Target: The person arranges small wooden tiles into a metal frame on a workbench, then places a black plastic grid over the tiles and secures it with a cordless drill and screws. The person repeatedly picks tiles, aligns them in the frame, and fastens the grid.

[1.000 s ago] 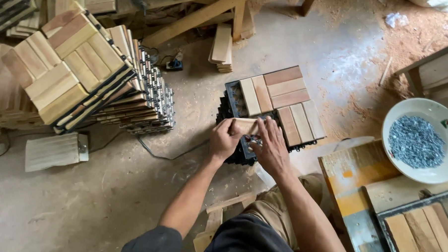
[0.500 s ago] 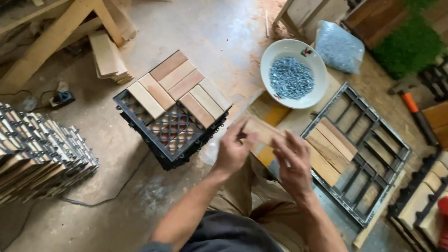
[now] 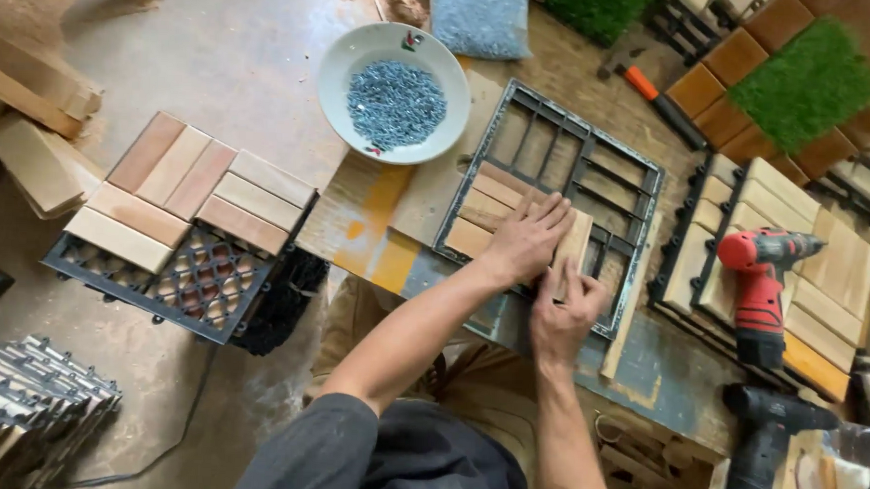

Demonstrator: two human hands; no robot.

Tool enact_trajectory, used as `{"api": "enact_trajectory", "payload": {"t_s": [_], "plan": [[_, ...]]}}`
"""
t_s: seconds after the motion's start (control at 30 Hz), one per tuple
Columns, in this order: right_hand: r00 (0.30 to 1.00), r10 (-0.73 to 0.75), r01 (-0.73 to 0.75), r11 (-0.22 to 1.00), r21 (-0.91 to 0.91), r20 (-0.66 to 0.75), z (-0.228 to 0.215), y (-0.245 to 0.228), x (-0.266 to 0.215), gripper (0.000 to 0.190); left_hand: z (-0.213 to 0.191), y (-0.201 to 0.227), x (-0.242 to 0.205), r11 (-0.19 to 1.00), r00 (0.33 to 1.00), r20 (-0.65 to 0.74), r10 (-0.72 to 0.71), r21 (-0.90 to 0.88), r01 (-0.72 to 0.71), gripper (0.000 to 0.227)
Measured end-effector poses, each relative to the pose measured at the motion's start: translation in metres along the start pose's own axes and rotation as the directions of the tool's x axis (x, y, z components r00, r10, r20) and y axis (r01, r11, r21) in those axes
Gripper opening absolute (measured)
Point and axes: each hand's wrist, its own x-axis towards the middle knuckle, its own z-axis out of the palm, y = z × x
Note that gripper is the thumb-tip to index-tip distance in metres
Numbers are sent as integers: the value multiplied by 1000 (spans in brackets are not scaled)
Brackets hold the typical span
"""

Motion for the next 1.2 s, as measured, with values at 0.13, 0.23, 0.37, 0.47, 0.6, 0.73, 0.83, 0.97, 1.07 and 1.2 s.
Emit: {"api": "enact_trajectory", "payload": {"t_s": [0.13, 0.23, 0.37, 0.47, 0.6, 0.73, 0.83, 0.97, 1.07, 1.2], "plan": [[998, -59, 63, 963, -263, 26, -8, -25, -2, 31, -9, -11, 18, 994, 991, 117, 69, -87, -59, 64], [982, -58, 112, 946, -305, 183, -23, -32, 3, 39, -5, -25, 31, 995, 906, 418, 63, -96, -25, 65], [883, 25, 137, 941, -308, 469, -46, -29, 0, 49, -10, -24, 28, 981, 925, 374, 68, -193, 5, 50], [833, 61, 149, 932, -329, 550, -47, -44, 9, 63, 5, -21, 24, 993, 960, 268, 83, -104, -57, 52], [811, 77, 146, 934, -327, 580, -45, -39, 12, 68, 37, -18, 21, 994, 983, 144, 110, -25, -107, 55], [792, 34, 209, 923, -324, 610, -49, -34, 10, 68, 9, -15, 23, 991, 988, 86, 127, -41, -124, 55], [684, 178, 221, 874, -434, 708, -41, -42, 16, 80, -37, -3, 46, 1000, 847, 531, -1, 24, -13, 50], [522, 298, 232, 852, -469, 799, -54, -45, 36, 87, -36, 0, 31, 993, 819, 572, -34, 116, -39, 52], [578, 253, 72, 931, -357, 776, -85, -61, 81, 77, -54, -11, -10, 989, 882, 468, 53, 100, -113, 66], [730, 290, -208, 957, -203, 618, -112, -133, 160, 73, -128, -22, -3, 995, 647, 757, 93, -40, -96, 89]]}}
